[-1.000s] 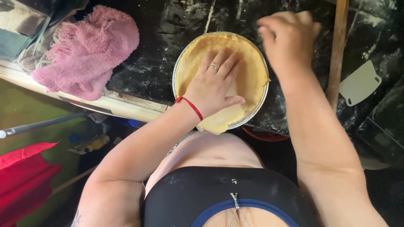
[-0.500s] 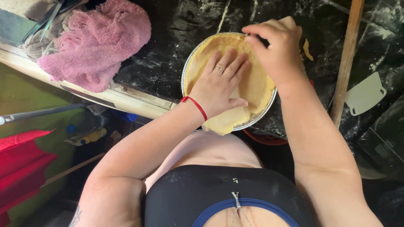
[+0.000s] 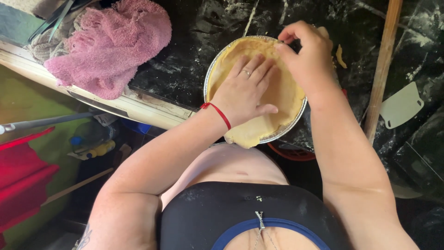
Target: Trimming the excess dough from the edges of a pie crust in a tin using a small cutting tool.
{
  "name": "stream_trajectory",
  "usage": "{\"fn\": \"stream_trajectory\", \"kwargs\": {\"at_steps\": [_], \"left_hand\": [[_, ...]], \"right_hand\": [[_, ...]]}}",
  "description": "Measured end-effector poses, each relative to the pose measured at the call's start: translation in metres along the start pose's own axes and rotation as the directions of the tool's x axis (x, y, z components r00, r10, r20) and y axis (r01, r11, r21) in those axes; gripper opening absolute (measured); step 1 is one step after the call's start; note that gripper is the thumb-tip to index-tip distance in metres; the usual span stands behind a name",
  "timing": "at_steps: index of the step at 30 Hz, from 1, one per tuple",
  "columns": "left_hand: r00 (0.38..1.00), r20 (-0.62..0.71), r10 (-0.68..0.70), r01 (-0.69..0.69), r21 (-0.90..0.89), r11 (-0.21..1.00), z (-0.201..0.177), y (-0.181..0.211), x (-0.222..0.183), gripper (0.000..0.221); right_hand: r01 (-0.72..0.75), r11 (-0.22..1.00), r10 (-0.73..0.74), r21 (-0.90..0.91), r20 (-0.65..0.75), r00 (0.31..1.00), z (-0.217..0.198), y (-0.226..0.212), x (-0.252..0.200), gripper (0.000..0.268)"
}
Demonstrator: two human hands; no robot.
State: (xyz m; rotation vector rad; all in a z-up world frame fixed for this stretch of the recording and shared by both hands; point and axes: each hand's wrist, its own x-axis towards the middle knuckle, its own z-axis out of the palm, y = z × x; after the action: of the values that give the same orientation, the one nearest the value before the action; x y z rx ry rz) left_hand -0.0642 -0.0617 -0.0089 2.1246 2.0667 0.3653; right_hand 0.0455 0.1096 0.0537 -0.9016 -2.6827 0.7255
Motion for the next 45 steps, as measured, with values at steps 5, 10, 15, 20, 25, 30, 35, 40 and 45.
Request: {"fn": "stream_trajectory", "kwargs": {"at_steps": [5,10,15,20,25,30,35,40,45], "left_hand": [[0.976,-0.219,-0.019,0.035,0.073,0.997,-0.021,-0.022,0.018,0.040],[0.838,-0.543,-0.058,0.099,0.048,0.994,-0.018,-0.057,0.055,0.013],[0.943,-0.323,-0.084,0.066,-0.064,0.996,0.003,-0.083,0.092,0.011],[0.967,-0.248,-0.061,0.037,-0.103,0.994,0.007,-0.093,0.105,0.013],[0.944,-0.330,-0.006,-0.023,-0.085,0.996,0.004,-0.092,0.102,0.008],[0.958,-0.280,0.057,-0.118,-0.207,0.971,0.005,-0.088,0.108,0.012],[0.943,-0.323,-0.075,0.014,-0.187,0.982,-0.011,-0.092,0.086,0.005],[0.917,-0.367,-0.153,0.259,0.260,0.930,-0.044,-0.060,0.056,0.038],[0.965,-0.048,0.257,-0.246,0.171,0.954,-0.033,-0.024,0.044,0.075]], "right_hand": [[-0.012,0.994,0.013,-0.111,0.004,1.000,0.003,0.011,0.000,0.012],[-0.119,0.984,0.132,-0.132,0.091,0.987,0.003,0.005,0.010,0.014],[-0.397,0.915,0.402,-0.071,0.232,0.886,-0.016,-0.022,0.012,0.035],[-0.280,0.956,0.291,-0.083,0.191,0.937,-0.014,-0.012,0.012,0.031],[-0.064,0.995,0.067,-0.078,0.041,0.997,-0.036,0.031,-0.023,0.042],[-0.360,0.928,0.371,-0.093,0.152,0.916,-0.071,0.004,-0.069,0.029],[-0.389,0.912,0.403,-0.130,0.111,0.908,-0.056,0.014,-0.098,0.028],[-0.230,0.963,0.222,-0.141,-0.071,0.972,-0.043,0.036,-0.113,0.018],[-0.221,0.953,0.214,-0.207,-0.052,0.975,-0.048,0.033,-0.126,0.009]]}}
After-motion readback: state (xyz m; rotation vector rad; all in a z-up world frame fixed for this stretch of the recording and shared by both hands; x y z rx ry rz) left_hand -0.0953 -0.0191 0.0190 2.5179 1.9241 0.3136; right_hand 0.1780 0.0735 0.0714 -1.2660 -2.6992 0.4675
